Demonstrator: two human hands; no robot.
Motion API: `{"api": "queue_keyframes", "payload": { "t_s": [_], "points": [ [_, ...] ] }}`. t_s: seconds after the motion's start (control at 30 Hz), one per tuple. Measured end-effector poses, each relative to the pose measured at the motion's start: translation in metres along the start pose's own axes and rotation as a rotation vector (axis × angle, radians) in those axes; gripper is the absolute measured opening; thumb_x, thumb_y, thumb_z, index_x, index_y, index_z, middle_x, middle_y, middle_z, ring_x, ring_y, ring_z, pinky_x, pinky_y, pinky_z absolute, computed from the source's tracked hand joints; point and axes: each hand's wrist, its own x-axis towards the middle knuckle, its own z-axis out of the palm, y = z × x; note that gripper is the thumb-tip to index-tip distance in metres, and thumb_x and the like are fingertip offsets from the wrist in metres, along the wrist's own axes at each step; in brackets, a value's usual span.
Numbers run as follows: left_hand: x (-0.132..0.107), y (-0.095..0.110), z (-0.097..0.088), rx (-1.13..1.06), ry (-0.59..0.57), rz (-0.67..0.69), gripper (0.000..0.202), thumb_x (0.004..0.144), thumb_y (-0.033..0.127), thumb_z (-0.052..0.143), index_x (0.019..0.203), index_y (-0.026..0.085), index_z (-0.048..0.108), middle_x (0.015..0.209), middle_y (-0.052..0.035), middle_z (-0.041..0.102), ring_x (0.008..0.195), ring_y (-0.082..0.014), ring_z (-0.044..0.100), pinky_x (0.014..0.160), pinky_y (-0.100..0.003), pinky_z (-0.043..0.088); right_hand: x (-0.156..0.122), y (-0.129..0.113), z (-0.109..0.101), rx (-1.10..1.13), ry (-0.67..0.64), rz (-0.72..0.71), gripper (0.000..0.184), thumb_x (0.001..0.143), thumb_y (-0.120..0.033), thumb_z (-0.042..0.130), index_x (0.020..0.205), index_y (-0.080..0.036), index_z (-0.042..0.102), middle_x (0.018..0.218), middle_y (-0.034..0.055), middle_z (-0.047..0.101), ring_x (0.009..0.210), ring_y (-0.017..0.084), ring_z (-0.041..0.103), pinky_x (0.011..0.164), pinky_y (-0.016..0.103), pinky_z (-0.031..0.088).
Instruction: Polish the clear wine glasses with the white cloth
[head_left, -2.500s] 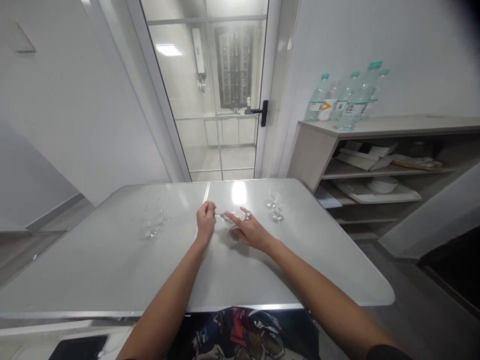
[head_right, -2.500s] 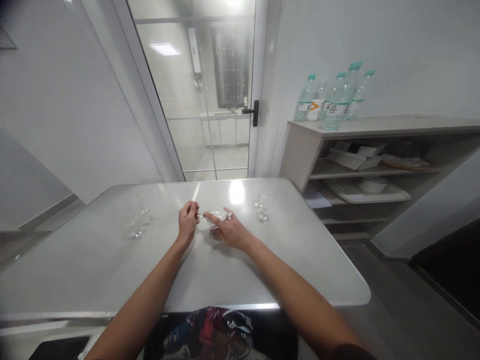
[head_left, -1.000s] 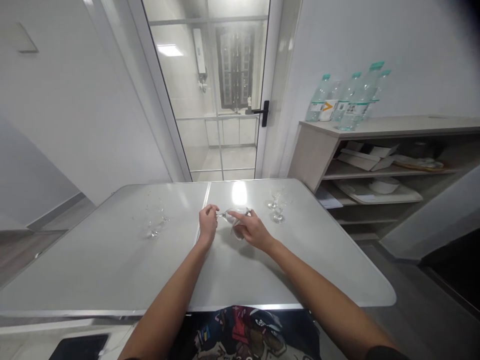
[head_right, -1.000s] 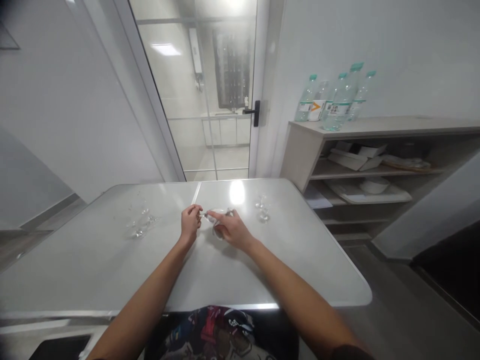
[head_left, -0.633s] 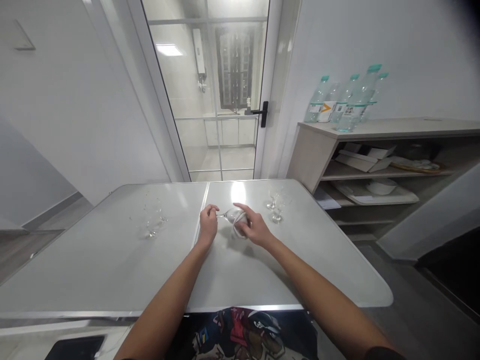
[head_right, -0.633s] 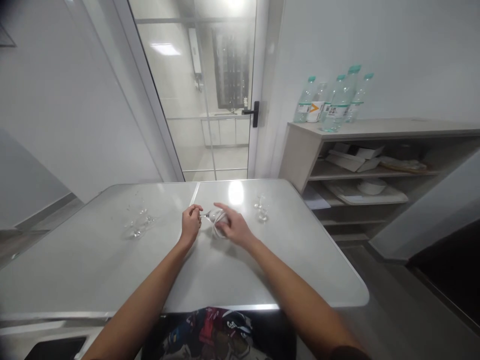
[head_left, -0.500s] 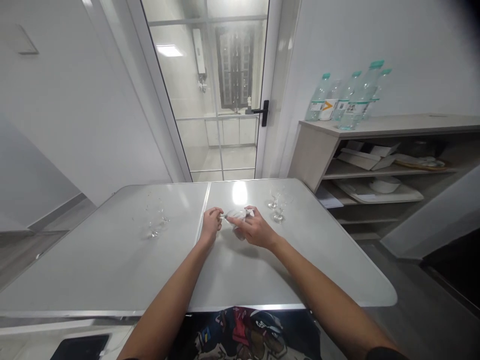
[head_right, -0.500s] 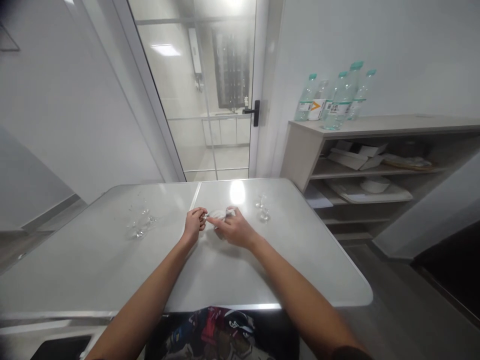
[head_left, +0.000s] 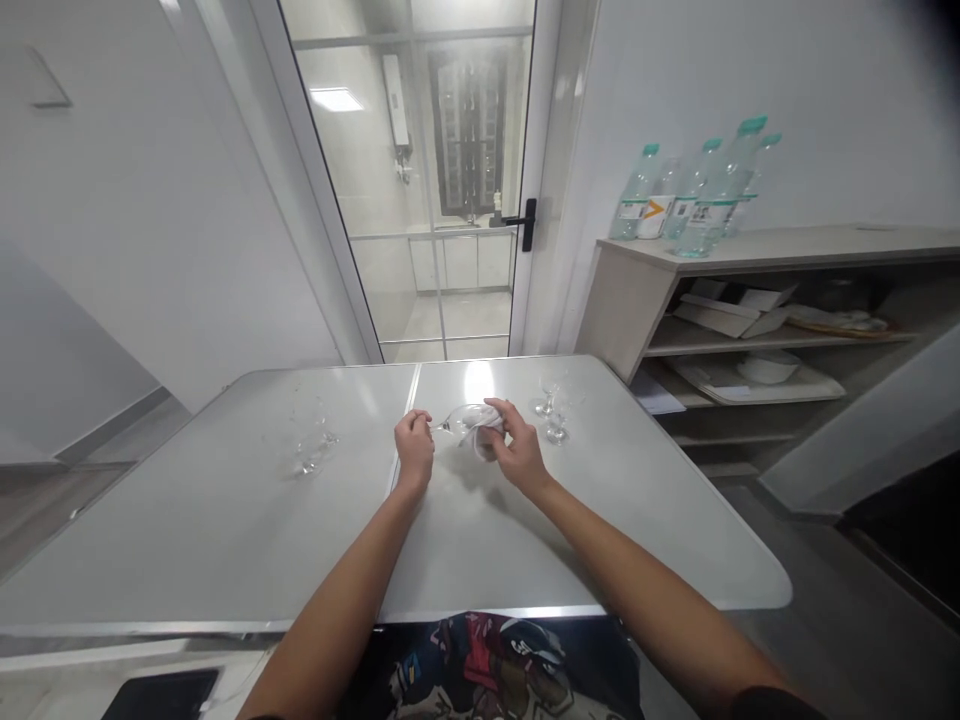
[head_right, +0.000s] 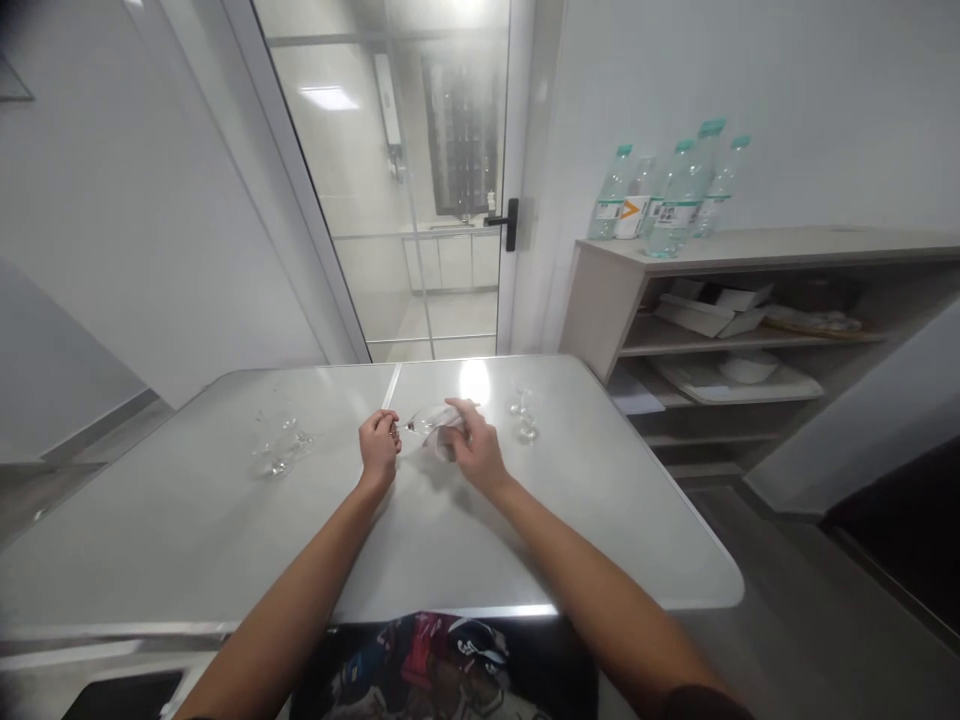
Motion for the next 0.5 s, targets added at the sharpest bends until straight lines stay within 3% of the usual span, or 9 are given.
{"api": "queue_keyframes", "payload": {
  "t_s": [0.1, 0.17, 0.23, 0.33, 0.4, 0.5],
  "points": [
    [0.002, 0.005, -0.004, -0.055, 0.041, 0.008, 0.008, 0.077, 0.025, 0.056, 0.072, 0.02, 0.053, 0.052, 0.0085, 0.026, 0.042, -0.0077, 0.024, 0.04, -0.02, 0.02, 0.002, 0.003, -0.005, 0.075, 0.198, 0.015, 0.036, 0.093, -0.032, 0.058, 0.129, -0.026, 0.059, 0.109, 0.0051, 0.065, 0.08, 0.017, 0.058, 0.075, 0.029, 0.048],
    [0.001, 0.008, -0.005, -0.092, 0.025, 0.031, 0.01, 0.078, 0.026, 0.057, 0.072, 0.02, 0.052, 0.053, 0.0087, 0.025, 0.042, -0.007, 0.022, 0.04, -0.019, 0.02, 0.006, 0.005, -0.01, 0.207, 0.23, 0.05, 0.037, 0.094, -0.034, 0.057, 0.131, -0.027, 0.055, 0.102, 0.0036, 0.063, 0.081, 0.017, 0.058, 0.073, 0.028, 0.048],
    [-0.003, 0.011, -0.004, -0.105, -0.035, 0.041, 0.012, 0.08, 0.028, 0.057, 0.073, 0.02, 0.052, 0.054, 0.0086, 0.025, 0.042, -0.0066, 0.021, 0.041, -0.019, 0.02, 0.011, 0.007, -0.013, 0.338, 0.139, 0.095, 0.039, 0.094, -0.033, 0.057, 0.132, -0.026, 0.053, 0.09, 0.0007, 0.059, 0.075, 0.015, 0.056, 0.068, 0.026, 0.047],
    [-0.009, 0.013, -0.002, -0.05, -0.153, 0.069, 0.014, 0.082, 0.03, 0.057, 0.073, 0.02, 0.054, 0.054, 0.0077, 0.026, 0.044, -0.0071, 0.023, 0.042, -0.019, 0.019, 0.014, 0.009, -0.014, 0.43, -0.12, 0.131, 0.044, 0.09, -0.028, 0.058, 0.133, -0.024, 0.053, 0.084, -0.0013, 0.056, 0.068, 0.014, 0.052, 0.063, 0.024, 0.044],
    [-0.011, 0.013, -0.002, 0.01, -0.225, 0.093, 0.015, 0.083, 0.03, 0.056, 0.073, 0.02, 0.055, 0.054, 0.0074, 0.027, 0.044, -0.0078, 0.024, 0.042, -0.02, 0.019, 0.015, 0.009, -0.015, 0.441, -0.281, 0.136, 0.051, 0.086, -0.024, 0.06, 0.136, -0.023, 0.053, 0.09, 0.0004, 0.059, 0.071, 0.014, 0.054, 0.064, 0.024, 0.044],
    [-0.012, 0.013, -0.002, 0.099, -0.306, 0.138, 0.016, 0.085, 0.03, 0.054, 0.073, 0.02, 0.055, 0.052, 0.0071, 0.026, 0.044, -0.0091, 0.025, 0.043, -0.022, 0.019, 0.015, 0.007, -0.019, 0.417, -0.418, 0.127, 0.059, 0.079, -0.019, 0.064, 0.137, -0.022, 0.056, 0.106, 0.0047, 0.064, 0.085, 0.018, 0.059, 0.072, 0.027, 0.048]
  ]
}}
